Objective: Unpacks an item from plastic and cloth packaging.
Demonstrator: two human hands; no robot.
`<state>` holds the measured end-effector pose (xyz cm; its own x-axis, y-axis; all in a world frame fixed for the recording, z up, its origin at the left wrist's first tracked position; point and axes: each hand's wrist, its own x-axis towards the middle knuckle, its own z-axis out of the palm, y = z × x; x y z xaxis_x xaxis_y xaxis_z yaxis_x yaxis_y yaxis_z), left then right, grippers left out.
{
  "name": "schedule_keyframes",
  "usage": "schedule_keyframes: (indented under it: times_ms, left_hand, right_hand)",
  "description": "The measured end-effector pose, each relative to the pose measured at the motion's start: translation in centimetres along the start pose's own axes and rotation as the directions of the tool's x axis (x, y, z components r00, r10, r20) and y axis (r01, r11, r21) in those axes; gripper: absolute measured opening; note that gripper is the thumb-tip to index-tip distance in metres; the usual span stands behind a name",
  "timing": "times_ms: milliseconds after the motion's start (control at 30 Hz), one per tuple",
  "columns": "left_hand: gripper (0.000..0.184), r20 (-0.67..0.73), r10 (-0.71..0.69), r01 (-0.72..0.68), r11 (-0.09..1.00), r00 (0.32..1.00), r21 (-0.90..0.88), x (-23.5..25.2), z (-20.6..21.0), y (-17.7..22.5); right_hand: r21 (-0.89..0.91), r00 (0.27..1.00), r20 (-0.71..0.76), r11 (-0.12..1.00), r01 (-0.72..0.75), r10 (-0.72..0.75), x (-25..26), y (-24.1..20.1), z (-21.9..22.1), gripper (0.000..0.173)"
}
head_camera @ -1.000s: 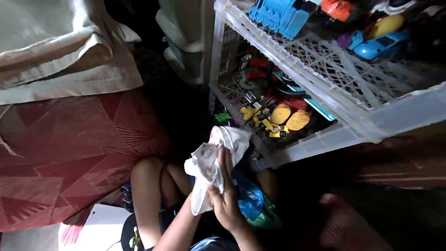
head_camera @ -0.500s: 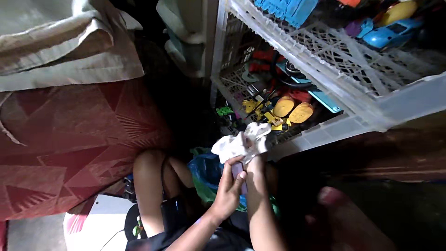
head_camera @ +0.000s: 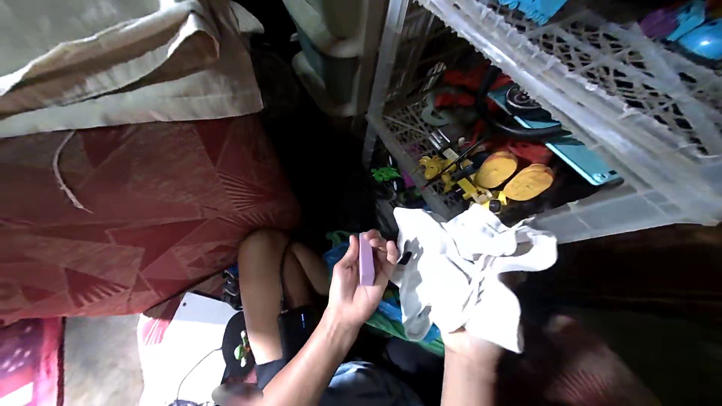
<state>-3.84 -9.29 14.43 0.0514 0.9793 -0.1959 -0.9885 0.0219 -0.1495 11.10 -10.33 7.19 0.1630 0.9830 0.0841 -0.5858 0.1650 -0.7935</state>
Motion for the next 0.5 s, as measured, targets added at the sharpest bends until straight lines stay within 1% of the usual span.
schedule_keyframes:
  times_ms: [33, 67, 100, 133, 167, 200, 233, 267, 300, 333, 367, 400, 433, 467, 500]
  left_hand:
    - [0.047, -0.027, -0.001, 0.0, 1.0, 1.0, -0.026, 0.0, 0.3, 0.0]
    - [0.046, -0.068, 0.007, -0.01, 0.999, 0.998, -0.034, 0.1, 0.6, 0.0]
    - [0.045, -0.101, 0.022, -0.024, 1.0, 0.995, -0.015, 0.0, 0.8, -0.2]
    - [0.044, -0.114, 0.046, -0.04, 0.998, 0.992, 0.055, -0.1, 0.9, -0.5]
    - [0.042, -0.106, 0.082, -0.061, 0.98, 0.991, 0.188, -0.6, 0.8, -1.0]
    - [0.04, -0.1, 0.151, -0.099, 0.911, 0.983, 0.401, -1.6, 0.7, -1.7]
    - [0.037, -0.094, 0.262, -0.148, 0.766, 0.961, 0.625, -2.9, 0.9, -2.4]
    - [0.035, -0.11, 0.34, -0.141, 0.633, 0.934, 0.761, -3.7, 1.2, -3.0]
    - [0.034, -0.094, 0.407, -0.151, 0.529, 0.908, 0.835, -4.0, 1.8, -3.5]
    - [0.035, -0.037, 0.433, -0.185, 0.459, 0.9, 0.869, -3.9, 2.1, -3.7]
    - [0.033, 0.057, 0.416, -0.245, 0.415, 0.908, 0.876, -3.6, 2.0, -3.8]
    - [0.03, 0.2, 0.347, -0.33, 0.37, 0.916, 0.868, -3.0, 1.4, -3.6]
    - [0.034, 0.326, 0.256, -0.4, 0.337, 0.91, 0.852, -2.1, 0.6, -3.4]
    - [0.048, 0.426, 0.159, -0.455, 0.3, 0.891, 0.839, -1.4, -0.2, -3.0]
    - [0.064, 0.501, 0.081, -0.503, 0.261, 0.862, 0.824, -1.0, -1.0, -2.8]
  right_hand:
    - [-0.113, 0.999, -0.03, 0.994, 0.013, -0.016, 0.1, -1.9, 2.4, 0.021]
    - [-0.164, 0.998, -0.054, 0.986, 0.008, -0.017, 0.1, -3.7, 4.6, 0.021]
    - [-0.206, 0.999, -0.02, 0.978, 0.03, -0.035, -0.2, -4.6, 5.8, 0.018]
    - [-0.267, 0.993, 0.088, 0.959, 0.098, -0.077, -0.5, -4.7, 6.4, 0.014]
    - [-0.321, 0.955, 0.265, 0.922, 0.216, -0.132, -0.5, -4.4, 6.7, 0.02]
    - [-0.371, 0.886, 0.426, 0.857, 0.358, -0.185, -0.4, -3.6, 7.0, 0.027]
    - [-0.407, 0.812, 0.533, 0.769, 0.493, -0.238, -0.2, -2.6, 7.3, 0.029]
    - [-0.418, 0.753, 0.574, 0.676, 0.606, -0.32, 0.0, -1.8, 7.6, 0.023]
    - [-0.404, 0.715, 0.567, 0.618, 0.675, -0.41, 0.3, -1.2, 7.8, 0.019]
    - [-0.379, 0.713, 0.514, 0.619, 0.688, -0.477, 0.4, -0.9, 7.9, 0.017]
    - [-0.351, 0.765, 0.416, 0.689, 0.634, -0.492, 0.2, -0.9, 8.0, 0.018]
    - [-0.311, 0.85, 0.253, 0.794, 0.523, -0.461, 0.1, -1.1, 8.3, 0.019]
    - [-0.297, 0.925, 0.042, 0.879, 0.372, -0.377, 0.4, -1.4, 8.6, 0.019]
    - [-0.3, 0.958, -0.129, 0.931, 0.209, -0.256, 0.9, -1.5, 8.3, 0.016]
    - [-0.275, 0.96, -0.235, 0.958, 0.083, -0.15, 1.7, -1.0, 7.1, 0.018]
